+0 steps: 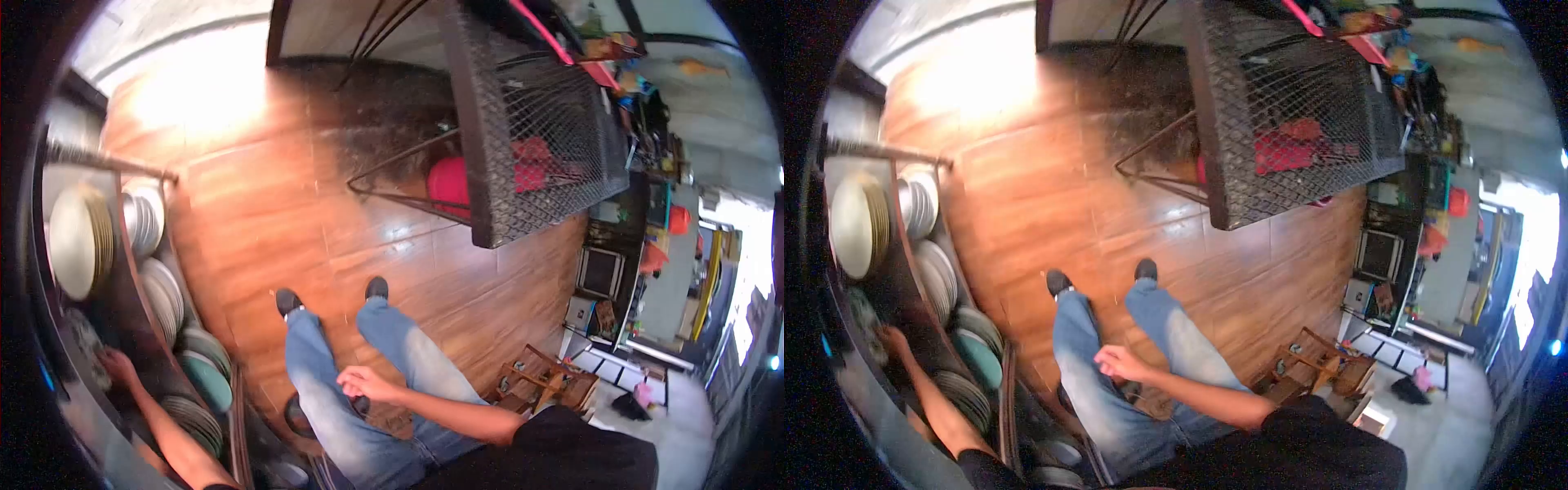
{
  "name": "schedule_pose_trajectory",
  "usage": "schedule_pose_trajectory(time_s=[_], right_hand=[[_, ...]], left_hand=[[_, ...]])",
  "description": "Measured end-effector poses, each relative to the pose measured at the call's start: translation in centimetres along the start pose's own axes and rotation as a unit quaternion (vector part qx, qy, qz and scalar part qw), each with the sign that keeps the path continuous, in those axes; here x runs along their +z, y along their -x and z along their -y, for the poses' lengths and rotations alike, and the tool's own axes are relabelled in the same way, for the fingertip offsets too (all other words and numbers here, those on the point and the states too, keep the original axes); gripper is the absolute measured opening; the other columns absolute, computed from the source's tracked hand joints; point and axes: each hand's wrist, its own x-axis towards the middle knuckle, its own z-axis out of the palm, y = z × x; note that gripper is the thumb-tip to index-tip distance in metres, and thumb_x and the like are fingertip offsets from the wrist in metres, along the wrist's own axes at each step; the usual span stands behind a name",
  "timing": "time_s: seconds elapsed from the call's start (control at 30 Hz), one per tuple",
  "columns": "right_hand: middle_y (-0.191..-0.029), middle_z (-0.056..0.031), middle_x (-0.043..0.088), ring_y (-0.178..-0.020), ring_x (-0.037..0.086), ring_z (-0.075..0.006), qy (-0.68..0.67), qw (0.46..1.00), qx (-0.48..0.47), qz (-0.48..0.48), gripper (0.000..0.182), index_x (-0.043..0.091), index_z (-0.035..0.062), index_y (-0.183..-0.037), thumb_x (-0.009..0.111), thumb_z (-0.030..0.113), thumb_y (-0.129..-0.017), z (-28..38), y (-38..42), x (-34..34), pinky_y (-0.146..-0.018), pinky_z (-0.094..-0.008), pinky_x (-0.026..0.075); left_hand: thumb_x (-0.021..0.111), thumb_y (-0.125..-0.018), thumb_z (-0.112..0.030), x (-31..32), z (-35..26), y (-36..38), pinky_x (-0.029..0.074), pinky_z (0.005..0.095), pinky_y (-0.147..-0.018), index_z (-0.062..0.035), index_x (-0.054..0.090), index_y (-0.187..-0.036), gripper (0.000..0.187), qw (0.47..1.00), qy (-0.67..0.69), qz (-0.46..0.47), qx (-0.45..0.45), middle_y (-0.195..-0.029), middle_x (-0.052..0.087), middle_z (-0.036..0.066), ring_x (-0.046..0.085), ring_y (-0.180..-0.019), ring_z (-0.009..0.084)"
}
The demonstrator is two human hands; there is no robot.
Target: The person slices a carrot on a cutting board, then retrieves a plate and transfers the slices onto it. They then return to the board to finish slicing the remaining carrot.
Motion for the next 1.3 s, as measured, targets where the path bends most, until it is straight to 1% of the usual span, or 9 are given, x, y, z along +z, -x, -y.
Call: schedule_pose_trajectory(time_s=[0.17,0.23,0.37,0.5,0.67,0.83,0.93,1.17,1.3], right_hand=[[-0.093,-0.0039,0.070,-0.084,0.068,-0.0103,0.060,0.991,0.075,-0.096,0.025,0.065,0.0052,-0.119,0.050,0.023,-0.110,3.3,0.0,-3.8,-0.076,-0.0245,0.056],[-0.094,-0.0042,0.071,-0.085,0.068,-0.0103,0.049,0.991,0.050,-0.111,0.025,0.065,0.0053,-0.119,0.050,0.024,-0.110,5.1,-0.2,-3.4,-0.077,-0.0246,0.056],[-0.095,-0.0040,0.071,-0.088,0.068,-0.0105,0.032,0.992,0.019,-0.120,0.026,0.065,0.0054,-0.119,0.050,0.024,-0.110,8.9,-1.4,-0.3,-0.079,-0.0252,0.055],[-0.093,-0.0033,0.070,-0.084,0.067,-0.0099,0.063,0.996,-0.020,-0.053,0.024,0.065,0.0052,-0.118,0.051,0.023,-0.109,10.5,-1.7,3.3,-0.076,-0.0242,0.054],[-0.089,-0.0022,0.068,-0.079,0.063,-0.0087,0.069,0.996,-0.050,-0.009,0.023,0.065,0.0052,-0.117,0.053,0.023,-0.109,11.1,0.4,7.0,-0.071,-0.0244,0.052],[-0.103,-0.0058,0.069,-0.089,0.065,-0.0120,0.074,0.996,-0.047,0.031,0.038,0.061,0.0090,-0.129,0.053,0.040,-0.108,13.7,4.8,8.1,-0.076,-0.0294,0.055],[-0.144,-0.0137,0.052,-0.115,0.063,-0.0202,-0.140,0.987,-0.048,-0.061,0.071,0.037,0.0145,-0.156,0.054,0.059,-0.103,17.4,11.5,8.0,-0.093,-0.0463,0.056],[-0.125,-0.0110,0.070,-0.114,0.066,-0.0200,-0.182,0.941,-0.136,-0.250,0.051,0.058,-0.0006,-0.138,0.063,0.000,-0.087,9.8,23.7,-3.9,-0.099,-0.0355,0.052],[-0.116,-0.0087,0.070,-0.110,0.066,-0.0215,-0.254,0.883,-0.266,-0.290,0.050,0.057,0.0013,-0.138,0.067,0.028,-0.098,7.2,30.4,-7.6,-0.095,-0.0403,0.054]], left_hand=[[0.049,-0.107,-0.029,-2.9,-3.3,4.8,0.044,0.0456,-0.110,0.0018,0.056,-0.142,0.047,0.989,-0.033,-0.023,0.141,-0.143,0.059,0.023,0.059,-0.128,0.0413],[0.050,-0.107,-0.028,-12.1,-15.0,7.6,0.049,0.0462,-0.104,0.0017,0.060,-0.136,0.043,0.984,-0.152,0.093,0.001,-0.134,0.064,0.023,0.064,-0.118,0.0424],[0.047,-0.107,-0.024,-1.2,-2.8,3.2,0.051,0.0454,-0.097,0.0029,0.068,-0.123,0.037,0.995,0.026,-0.040,0.085,-0.123,0.070,0.023,0.067,-0.111,0.0409],[0.047,-0.107,-0.023,-9.4,-15.6,10.5,0.052,0.0469,-0.095,-0.0017,0.071,-0.124,0.036,0.998,-0.042,-0.038,-0.011,-0.123,0.071,0.020,0.068,-0.109,0.0390],[0.064,-0.093,-0.008,-13.8,-20.7,21.1,0.054,0.0474,-0.089,-0.0043,0.077,-0.111,0.022,0.964,0.035,-0.133,0.226,-0.106,0.074,0.016,0.068,-0.098,0.0371],[0.063,-0.083,0.003,-24.8,-29.3,36.4,0.052,0.0502,-0.076,0.0003,0.073,-0.099,0.020,0.936,0.173,0.011,0.305,-0.091,0.070,0.019,0.065,-0.084,0.0394],[0.064,-0.071,0.004,-33.1,-33.8,43.5,0.050,0.0490,-0.069,-0.0003,0.072,-0.100,0.030,0.841,0.283,0.169,0.429,-0.082,0.066,0.018,0.063,-0.075,0.0397],[0.078,-0.069,-0.008,-44.2,-39.8,52.8,0.054,0.0422,-0.081,-0.0081,0.075,-0.112,0.043,0.555,0.325,0.371,0.670,-0.099,0.070,0.008,0.066,-0.094,0.0296],[0.079,-0.071,-0.009,-44.8,-44.5,58.3,0.055,0.0414,-0.079,-0.0083,0.075,-0.108,0.037,0.454,0.317,0.344,0.759,-0.098,0.071,0.008,0.067,-0.092,0.0289]])
